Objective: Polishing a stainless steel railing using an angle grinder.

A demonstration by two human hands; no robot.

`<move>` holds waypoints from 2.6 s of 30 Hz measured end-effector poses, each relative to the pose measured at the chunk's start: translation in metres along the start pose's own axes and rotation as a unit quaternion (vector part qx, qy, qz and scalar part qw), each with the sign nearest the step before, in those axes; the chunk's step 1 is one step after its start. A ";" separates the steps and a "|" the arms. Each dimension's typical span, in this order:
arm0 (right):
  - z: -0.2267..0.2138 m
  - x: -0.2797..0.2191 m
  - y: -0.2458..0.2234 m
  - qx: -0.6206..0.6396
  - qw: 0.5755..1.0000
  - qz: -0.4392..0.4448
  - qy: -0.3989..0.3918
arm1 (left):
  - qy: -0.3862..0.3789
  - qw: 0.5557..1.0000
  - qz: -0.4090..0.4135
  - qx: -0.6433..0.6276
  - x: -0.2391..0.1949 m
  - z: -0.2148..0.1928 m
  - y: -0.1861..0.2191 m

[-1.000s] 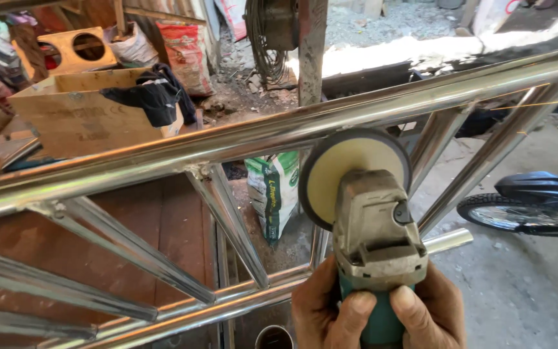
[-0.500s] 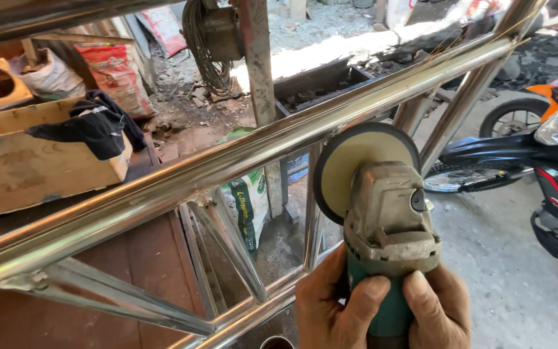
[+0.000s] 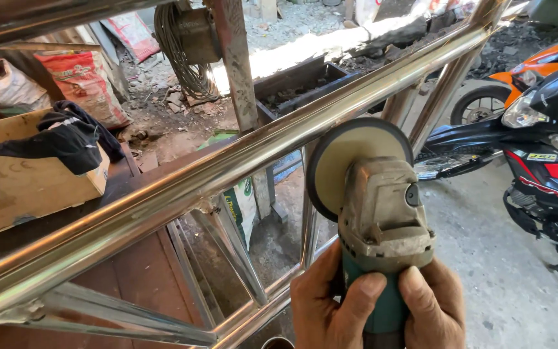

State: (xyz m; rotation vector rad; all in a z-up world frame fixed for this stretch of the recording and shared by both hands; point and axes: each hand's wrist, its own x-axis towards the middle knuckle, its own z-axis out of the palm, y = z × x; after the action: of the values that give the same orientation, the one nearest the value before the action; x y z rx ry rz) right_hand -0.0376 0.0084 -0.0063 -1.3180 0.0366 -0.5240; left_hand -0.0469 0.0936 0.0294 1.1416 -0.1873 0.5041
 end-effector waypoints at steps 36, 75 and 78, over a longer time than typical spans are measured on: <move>-0.018 0.011 0.010 0.048 0.979 0.069 -0.188 | -0.052 0.992 -0.032 -0.112 -0.003 -0.033 -0.002; -0.022 0.013 0.020 0.034 0.987 0.141 0.066 | -0.028 0.998 -0.031 -0.052 0.008 -0.010 0.002; -0.032 0.021 0.035 0.072 0.989 0.123 0.039 | -0.021 0.999 -0.030 -0.005 0.011 -0.008 0.005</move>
State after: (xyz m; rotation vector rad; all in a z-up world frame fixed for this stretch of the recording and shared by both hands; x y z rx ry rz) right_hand -0.0174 -0.0230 -0.0420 -1.1329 0.2196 -0.3603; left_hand -0.0403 0.1058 0.0350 1.1447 -0.1920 0.4264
